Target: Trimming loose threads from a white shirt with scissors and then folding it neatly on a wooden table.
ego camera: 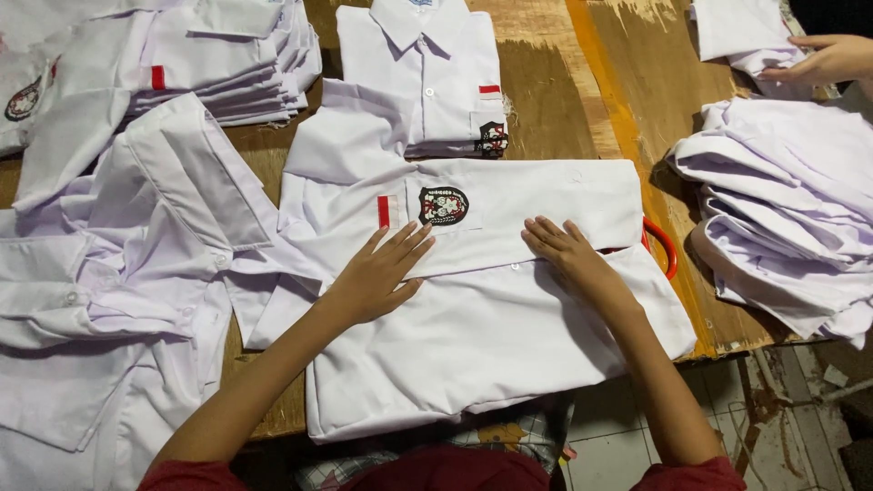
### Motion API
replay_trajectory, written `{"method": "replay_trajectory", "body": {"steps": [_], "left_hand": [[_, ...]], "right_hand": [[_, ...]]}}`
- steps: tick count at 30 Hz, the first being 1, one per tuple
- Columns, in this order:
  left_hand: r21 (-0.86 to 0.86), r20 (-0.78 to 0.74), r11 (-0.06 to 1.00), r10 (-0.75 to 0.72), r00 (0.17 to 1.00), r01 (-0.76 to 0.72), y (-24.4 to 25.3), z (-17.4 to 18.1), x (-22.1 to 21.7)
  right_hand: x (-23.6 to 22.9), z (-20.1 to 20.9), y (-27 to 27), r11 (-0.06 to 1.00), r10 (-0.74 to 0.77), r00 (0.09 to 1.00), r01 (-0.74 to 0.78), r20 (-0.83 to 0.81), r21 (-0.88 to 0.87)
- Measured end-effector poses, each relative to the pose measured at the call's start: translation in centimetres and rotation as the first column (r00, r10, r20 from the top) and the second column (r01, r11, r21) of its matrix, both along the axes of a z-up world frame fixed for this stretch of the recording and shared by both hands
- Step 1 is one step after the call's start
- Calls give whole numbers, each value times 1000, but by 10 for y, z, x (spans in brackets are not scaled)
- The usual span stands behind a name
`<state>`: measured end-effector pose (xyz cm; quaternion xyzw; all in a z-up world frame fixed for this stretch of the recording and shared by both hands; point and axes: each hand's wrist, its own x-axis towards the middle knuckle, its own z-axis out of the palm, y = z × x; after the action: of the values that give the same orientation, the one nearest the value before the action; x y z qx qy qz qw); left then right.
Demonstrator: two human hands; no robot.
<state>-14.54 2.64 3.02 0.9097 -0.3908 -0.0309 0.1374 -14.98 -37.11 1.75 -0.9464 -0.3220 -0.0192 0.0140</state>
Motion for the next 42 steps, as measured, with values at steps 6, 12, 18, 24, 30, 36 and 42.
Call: {"method": "replay_trajectory", "body": {"steps": [6,12,18,24,30,36,42], "left_hand": [[-226,192,973,4,981,40,-27,15,-5],[-268,249,963,79,965,-10,-35,-9,7],[-341,178,938,126,976,-59,-34,2,4],[-296,247,954,119,962,-43,-36,-2,5],[-285,257,958,109,960,-32,-36,-5,4],[-287,242,957,106,965,-33,-35,-7,4],[-272,258,962,88,962,-15,-34,-12,4]], "right_hand": [[-15,45,91,960,194,980,-200,49,196],[28,-2,112,874,218,976,-183,-27,450],[28,27,113,849,264,894,-38,-362,526],[16,20,120,916,150,911,18,-383,401],[13,29,124,913,125,904,57,-409,405],[9,22,120,864,118,915,96,-385,493],[5,26,124,852,81,947,95,-310,514]]}}
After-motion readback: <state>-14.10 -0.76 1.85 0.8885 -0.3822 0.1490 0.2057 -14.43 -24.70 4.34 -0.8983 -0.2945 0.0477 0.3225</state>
